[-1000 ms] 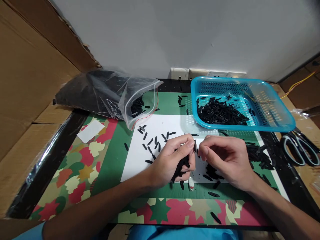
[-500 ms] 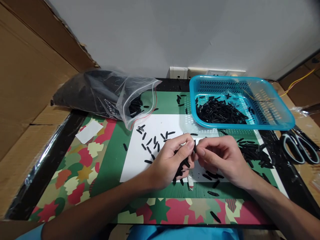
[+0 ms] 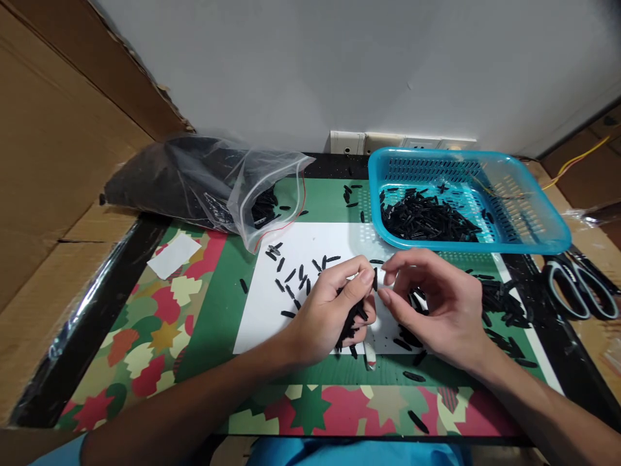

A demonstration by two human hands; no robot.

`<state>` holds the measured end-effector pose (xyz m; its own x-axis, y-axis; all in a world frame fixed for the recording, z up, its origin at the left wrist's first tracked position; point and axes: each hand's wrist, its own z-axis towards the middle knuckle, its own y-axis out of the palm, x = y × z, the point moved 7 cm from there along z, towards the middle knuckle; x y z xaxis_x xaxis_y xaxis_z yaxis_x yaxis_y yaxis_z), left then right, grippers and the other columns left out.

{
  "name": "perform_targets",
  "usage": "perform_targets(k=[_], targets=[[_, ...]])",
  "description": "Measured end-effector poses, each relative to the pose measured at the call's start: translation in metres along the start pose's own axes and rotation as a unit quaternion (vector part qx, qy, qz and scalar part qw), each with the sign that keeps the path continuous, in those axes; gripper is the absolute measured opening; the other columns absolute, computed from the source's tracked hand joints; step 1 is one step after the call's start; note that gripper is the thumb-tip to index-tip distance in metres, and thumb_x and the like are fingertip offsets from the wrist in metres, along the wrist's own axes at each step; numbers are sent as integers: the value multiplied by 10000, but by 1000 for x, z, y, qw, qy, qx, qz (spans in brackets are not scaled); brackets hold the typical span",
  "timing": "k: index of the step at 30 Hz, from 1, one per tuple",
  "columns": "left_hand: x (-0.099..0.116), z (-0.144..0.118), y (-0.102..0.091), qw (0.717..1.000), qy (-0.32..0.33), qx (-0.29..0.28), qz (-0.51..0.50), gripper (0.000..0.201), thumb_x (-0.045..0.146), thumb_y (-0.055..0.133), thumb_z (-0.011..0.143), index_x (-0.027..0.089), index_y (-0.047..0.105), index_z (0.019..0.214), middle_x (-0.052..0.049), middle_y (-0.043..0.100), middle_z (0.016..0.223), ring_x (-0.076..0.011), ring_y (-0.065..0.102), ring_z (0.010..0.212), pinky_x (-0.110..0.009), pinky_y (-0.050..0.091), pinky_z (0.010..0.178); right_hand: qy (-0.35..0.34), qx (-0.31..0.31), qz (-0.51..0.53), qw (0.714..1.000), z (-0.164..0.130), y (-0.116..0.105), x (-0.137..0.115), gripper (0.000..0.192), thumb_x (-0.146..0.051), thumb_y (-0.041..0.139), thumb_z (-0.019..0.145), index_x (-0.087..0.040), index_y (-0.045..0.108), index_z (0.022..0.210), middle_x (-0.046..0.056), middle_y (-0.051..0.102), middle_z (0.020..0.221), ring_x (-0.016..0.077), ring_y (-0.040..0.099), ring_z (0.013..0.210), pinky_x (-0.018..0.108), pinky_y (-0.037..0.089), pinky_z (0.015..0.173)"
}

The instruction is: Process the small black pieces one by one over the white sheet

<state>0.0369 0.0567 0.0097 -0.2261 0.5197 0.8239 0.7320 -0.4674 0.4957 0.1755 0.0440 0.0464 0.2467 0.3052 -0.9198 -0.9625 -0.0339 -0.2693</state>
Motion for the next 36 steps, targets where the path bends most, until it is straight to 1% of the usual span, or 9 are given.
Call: perform_targets(k=[3, 10, 19, 22, 26, 28, 29, 32, 36], targets=[[-1, 1, 1, 1000, -15, -10, -14, 367, 515, 586, 1068, 216, 483, 881, 88, 471, 614, -30, 343, 421, -113, 345, 382, -43, -8, -26, 999, 1, 0, -5, 324, -169, 772, 942, -221, 691, 1252, 41, 714, 1053, 111, 644, 698, 259, 566, 642], [-2, 2, 2, 999, -24, -21, -30, 386, 534, 594, 1050, 220, 468, 865, 87, 462, 591, -34, 344, 404, -106, 316, 373, -56, -6, -49, 997, 2, 3, 0, 215, -199, 757, 978, -223, 747, 1191, 66, 745, 1067, 138, 668, 753, 266, 592, 641], [-2, 1, 4, 997, -18, -40, -64, 414, 559, 673, 992, 220, 478, 858, 95, 418, 593, -36, 279, 445, -103, 304, 374, -167, 52, -111, 978, -7, 9, -9, 277, -115, 711, 961, -220, 735, 1217, 74, 776, 1026, 177, 742, 773, 294, 637, 657], [-6, 2, 4, 994, -33, -55, -91, 424, 550, 691, 978, 212, 479, 832, 90, 400, 601, -39, 280, 457, -103, 293, 372, -271, 73, -170, 945, -13, 4, -20, 399, -66, 735, 917, -212, 696, 1287, 78, 795, 989, 194, 755, 731, 341, 666, 697], [-6, 3, 0, 994, -23, -53, -93, 405, 543, 650, 997, 200, 511, 832, 82, 422, 598, -35, 273, 430, -108, 269, 354, -399, 91, -348, 843, -13, -12, -31, 620, -33, 788, 864, -185, 647, 1449, 104, 830, 1012, 242, 805, 836, 333, 679, 728], [-5, 3, -3, 995, -16, -46, -86, 395, 537, 606, 1019, 203, 504, 834, 83, 432, 582, -28, 256, 402, -108, 251, 351, -375, 162, -399, 821, -2, -37, -30, 611, -22, 777, 874, -202, 665, 1447, 110, 831, 1063, 254, 807, 893, 365, 680, 803], [-4, 3, -4, 996, -15, -43, -81, 400, 543, 587, 1025, 205, 497, 832, 81, 437, 581, -26, 253, 393, -109, 241, 349, -326, 204, -421, 821, 7, -52, -26, 561, -54, 753, 915, -224, 675, 1444, 122, 819, 1150, 273, 803, 979, 416, 674, 887], [-6, 3, -7, 997, -24, -36, -66, 428, 591, 557, 1024, 214, 480, 837, 82, 432, 587, -29, 259, 377, -119, 215, 338, -215, 254, -415, 847, 23, -82, -17, 388, -182, 714, 986, -227, 730, 1371, 156, 737, 1376, 354, 733, 1234, 589, 603, 1068], [-9, 3, -12, 998, -44, -18, -51, 424, 636, 540, 1015, 239, 467, 886, 93, 413, 598, -49, 287, 356, -130, 164, 312, -256, 233, -403, 847, 16, -70, -22, 292, -133, 728, 959, -254, 777, 1220, 131, 754, 1283, 318, 760, 1133, 535, 637, 979]])
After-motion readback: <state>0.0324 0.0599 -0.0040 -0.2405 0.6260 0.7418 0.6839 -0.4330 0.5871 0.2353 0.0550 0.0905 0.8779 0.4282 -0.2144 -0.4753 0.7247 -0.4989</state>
